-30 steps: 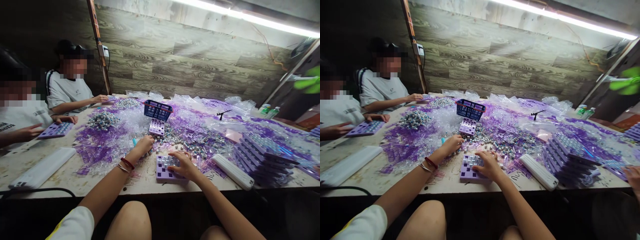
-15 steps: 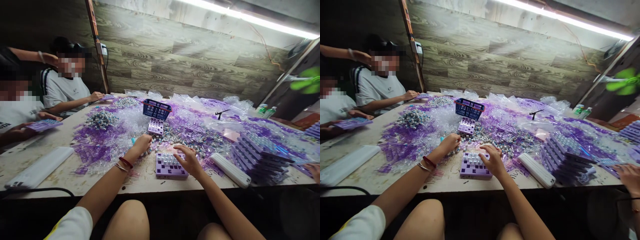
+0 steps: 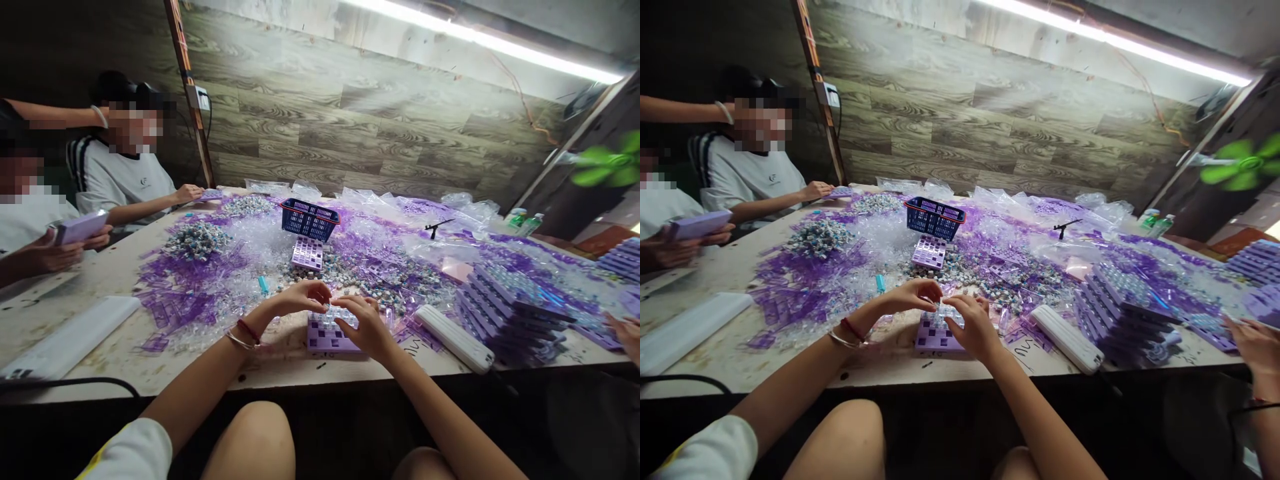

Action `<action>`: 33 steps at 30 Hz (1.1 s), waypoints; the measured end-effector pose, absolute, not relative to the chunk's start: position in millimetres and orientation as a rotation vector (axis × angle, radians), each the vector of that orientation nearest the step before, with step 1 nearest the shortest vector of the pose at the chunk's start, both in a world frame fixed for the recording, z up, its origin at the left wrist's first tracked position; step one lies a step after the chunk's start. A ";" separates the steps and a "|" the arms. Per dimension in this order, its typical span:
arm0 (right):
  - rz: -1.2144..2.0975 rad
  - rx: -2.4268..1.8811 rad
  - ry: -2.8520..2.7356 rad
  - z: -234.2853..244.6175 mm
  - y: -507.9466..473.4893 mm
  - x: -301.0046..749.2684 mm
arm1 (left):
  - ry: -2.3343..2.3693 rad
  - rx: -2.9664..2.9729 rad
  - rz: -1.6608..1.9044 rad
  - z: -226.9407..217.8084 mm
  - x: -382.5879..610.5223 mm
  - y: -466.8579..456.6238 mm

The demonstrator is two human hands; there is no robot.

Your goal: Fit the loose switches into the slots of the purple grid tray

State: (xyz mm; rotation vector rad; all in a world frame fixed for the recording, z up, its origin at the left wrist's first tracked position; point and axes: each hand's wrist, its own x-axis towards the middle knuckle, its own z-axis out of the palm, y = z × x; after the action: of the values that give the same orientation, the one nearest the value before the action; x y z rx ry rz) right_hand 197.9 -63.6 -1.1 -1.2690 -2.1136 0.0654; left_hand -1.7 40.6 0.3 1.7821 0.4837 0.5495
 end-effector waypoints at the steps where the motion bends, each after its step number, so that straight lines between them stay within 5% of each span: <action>1: 0.066 -1.261 -2.121 -0.7 -63.9 196.6 | 0.457 1.737 0.536 1.6 -0.7 38.0; 20: -0.018 -1.212 -2.145 5.2 -66.9 177.4 | 0.374 1.487 0.518 6.7 5.8 21.9; 26: 0.194 -1.196 -2.181 -0.4 -70.1 169.6 | 1.379 2.288 0.824 7.3 -12.2 47.8; 33: 0.330 -1.191 -2.321 -0.9 -72.7 164.6 | 1.840 2.501 0.462 -5.3 -37.0 66.7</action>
State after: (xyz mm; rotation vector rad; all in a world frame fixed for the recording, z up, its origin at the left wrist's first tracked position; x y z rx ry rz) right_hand 164.6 -72.7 -0.9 -1.1906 -2.3211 0.3301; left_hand -37.0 66.7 -5.3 2.5008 1.8395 0.4617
